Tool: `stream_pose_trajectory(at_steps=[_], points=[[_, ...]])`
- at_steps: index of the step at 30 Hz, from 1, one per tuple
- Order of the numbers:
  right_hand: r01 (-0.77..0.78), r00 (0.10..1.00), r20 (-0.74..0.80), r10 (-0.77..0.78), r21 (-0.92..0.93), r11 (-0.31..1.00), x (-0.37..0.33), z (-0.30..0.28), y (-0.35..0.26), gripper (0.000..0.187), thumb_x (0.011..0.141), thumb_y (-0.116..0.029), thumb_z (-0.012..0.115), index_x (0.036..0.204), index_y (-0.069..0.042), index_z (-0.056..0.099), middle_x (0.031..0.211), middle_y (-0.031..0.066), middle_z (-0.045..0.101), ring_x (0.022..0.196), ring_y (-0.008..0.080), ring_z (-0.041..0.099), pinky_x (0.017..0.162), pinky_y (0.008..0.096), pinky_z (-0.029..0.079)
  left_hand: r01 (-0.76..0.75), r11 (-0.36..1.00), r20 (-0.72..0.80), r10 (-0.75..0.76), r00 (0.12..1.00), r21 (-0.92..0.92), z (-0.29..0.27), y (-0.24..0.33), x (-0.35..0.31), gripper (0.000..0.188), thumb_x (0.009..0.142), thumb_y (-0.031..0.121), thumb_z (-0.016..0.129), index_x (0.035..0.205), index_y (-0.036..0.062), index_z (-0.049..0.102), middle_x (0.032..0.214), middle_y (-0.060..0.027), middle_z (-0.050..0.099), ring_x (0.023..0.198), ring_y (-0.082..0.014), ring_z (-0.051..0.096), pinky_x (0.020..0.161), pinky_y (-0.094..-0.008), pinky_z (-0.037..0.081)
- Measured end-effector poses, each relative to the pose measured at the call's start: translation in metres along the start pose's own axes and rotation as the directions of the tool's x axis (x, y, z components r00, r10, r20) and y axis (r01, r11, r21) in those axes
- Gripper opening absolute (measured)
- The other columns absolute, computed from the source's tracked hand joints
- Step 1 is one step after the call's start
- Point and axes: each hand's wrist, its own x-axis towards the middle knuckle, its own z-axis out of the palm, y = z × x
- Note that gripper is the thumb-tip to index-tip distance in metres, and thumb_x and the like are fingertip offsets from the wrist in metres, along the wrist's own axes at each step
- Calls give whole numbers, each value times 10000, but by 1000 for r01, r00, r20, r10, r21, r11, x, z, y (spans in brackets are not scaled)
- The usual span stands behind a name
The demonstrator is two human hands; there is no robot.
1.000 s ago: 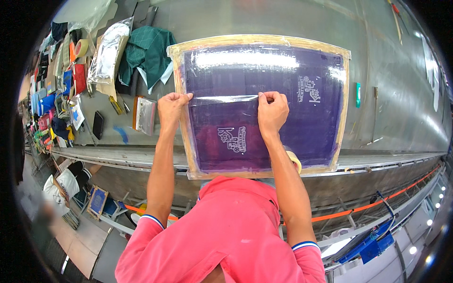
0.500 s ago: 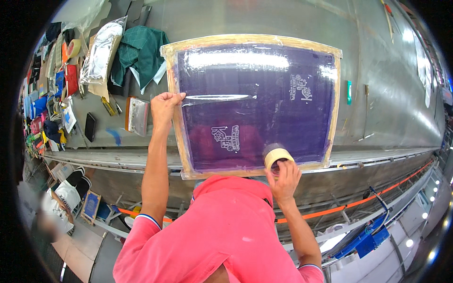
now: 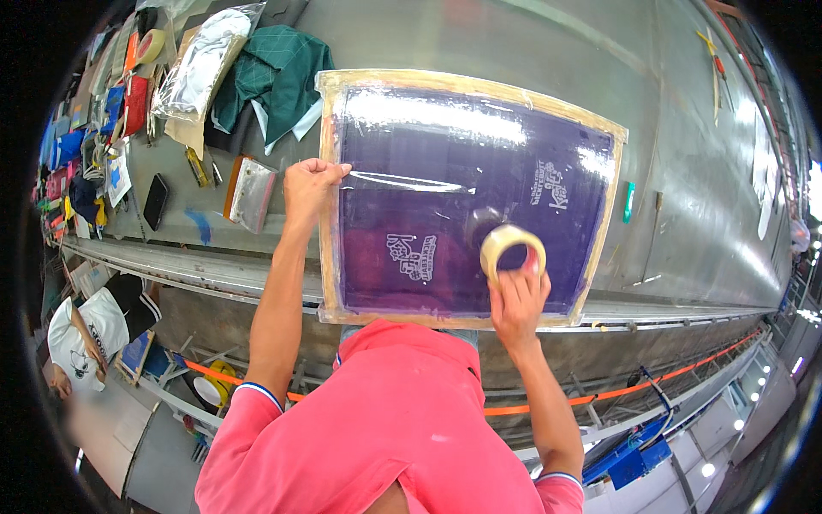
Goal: The person secures a purple screen frame with tape, measures it with a tape measure, and then uses a wrench to tighten bolts on the frame. They repeat the measuring and tightening process to ensure the frame is properly aligned and secured on a metal workbench.
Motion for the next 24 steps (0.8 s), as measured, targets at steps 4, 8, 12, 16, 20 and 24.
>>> stream_pose_trajectory(at_steps=[4, 8, 12, 16, 20, 24], points=[[114, 993, -29, -115, -21, 993, 79, 28, -2, 252, 783, -94, 731, 1017, -71, 641, 919, 47, 607, 959, 254, 577, 970, 497, 362, 9, 1000, 11, -9, 1000, 8, 2, -5, 4, 236, 729, 188, 852, 748, -1, 713, 696, -24, 685, 630, -76, 585, 607, -230, 451], [228, 973, 33, -226, -43, 973, 112, 55, -13, 224, 783, -94, 717, 992, -80, 640, 886, 39, 588, 947, 240, 578, 970, 524, 352, -28, 999, -22, 29, 999, 44, 4, -6, 4, 263, 726, 219, 859, 736, -6, 722, 678, -35, 690, 601, -81, 586, 578, -240, 447], [360, 931, 52, -361, 23, 933, 136, 84, -55, 151, 800, -101, 667, 946, -90, 632, 854, 31, 571, 934, 219, 579, 957, 540, 352, 23, 1000, -40, -22, 999, 18, 1, -1, 5, 436, 778, 415, 806, 695, -4, 717, 579, -21, 626, 554, -72, 548, 538, -243, 403], [449, 890, 38, -455, 107, 887, 154, 115, -105, 119, 787, -83, 642, 903, -88, 615, 811, 36, 525, 875, 217, 561, 956, 529, 357, 140, 913, -161, -215, 963, -384, 1, -24, 23, 524, 849, 482, 723, 668, -4, 648, 474, 8, 462, 393, -94, 383, 418, -267, 272], [460, 885, 1, -465, 141, 877, 161, 125, -128, 138, 780, -72, 665, 906, -93, 614, 819, 40, 528, 886, 214, 561, 973, 505, 360, 192, 782, -17, -251, 968, -593, -8, -36, 26, 485, 879, 443, 716, 675, 18, 603, 468, 21, 418, 405, -90, 387, 408, -268, 252], [331, 941, 54, -333, 40, 943, 136, 90, -74, 122, 793, -83, 665, 906, -105, 625, 840, 49, 558, 921, 226, 562, 982, 486, 365, 133, 816, -77, -211, 974, -563, 1, -52, 26, 366, 890, 333, 721, 706, 40, 602, 514, 3, 483, 419, -88, 416, 411, -258, 276]])
